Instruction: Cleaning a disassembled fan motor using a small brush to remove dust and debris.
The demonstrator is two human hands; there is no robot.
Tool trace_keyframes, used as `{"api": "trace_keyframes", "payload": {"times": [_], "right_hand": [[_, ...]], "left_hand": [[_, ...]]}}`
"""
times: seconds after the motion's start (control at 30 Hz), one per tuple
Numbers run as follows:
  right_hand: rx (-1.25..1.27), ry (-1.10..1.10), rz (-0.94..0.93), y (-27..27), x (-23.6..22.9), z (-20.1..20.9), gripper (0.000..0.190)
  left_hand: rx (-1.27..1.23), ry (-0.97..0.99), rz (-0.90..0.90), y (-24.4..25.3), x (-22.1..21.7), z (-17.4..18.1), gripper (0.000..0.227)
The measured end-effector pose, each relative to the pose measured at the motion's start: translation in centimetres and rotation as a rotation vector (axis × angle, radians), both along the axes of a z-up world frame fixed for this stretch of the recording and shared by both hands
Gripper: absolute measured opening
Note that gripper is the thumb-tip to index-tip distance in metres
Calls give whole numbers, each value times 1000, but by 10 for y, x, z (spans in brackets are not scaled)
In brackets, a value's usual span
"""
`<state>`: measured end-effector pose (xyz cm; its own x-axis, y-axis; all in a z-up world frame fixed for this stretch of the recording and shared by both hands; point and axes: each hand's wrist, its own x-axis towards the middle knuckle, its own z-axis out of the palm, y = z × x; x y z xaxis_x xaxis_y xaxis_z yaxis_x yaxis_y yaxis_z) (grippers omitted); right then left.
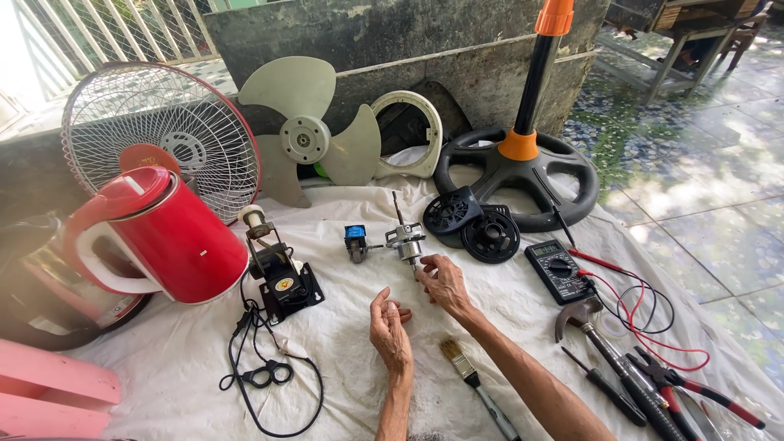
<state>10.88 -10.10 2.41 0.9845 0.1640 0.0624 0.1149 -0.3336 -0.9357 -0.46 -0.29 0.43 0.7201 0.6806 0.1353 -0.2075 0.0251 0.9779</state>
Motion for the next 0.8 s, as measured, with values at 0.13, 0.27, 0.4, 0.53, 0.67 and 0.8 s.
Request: {"api": "trace_keyframes", "payload": {"times": [0.13,0.27,0.4,0.53,0.67,0.8], "right_hand": [[-47,35,3,10,15,-5,32],[-216,18,-10,15,33,-17,34],[-209,72,-50,18,32,-10,33],[-291,67,-127,23,33,-15,30],[-362,72,-123,25,31,-16,36],[-377,79,-94,23,31,-15,37]], "left_hand": [[-4,5,14,0,1,-1,43],[-11,46,8,-2,-1,3,41],[-8,42,7,-2,1,1,40],[-8,51,15,-2,1,1,36],[-15,62,6,-1,0,3,38],[-16,74,4,-3,-3,8,38]]}}
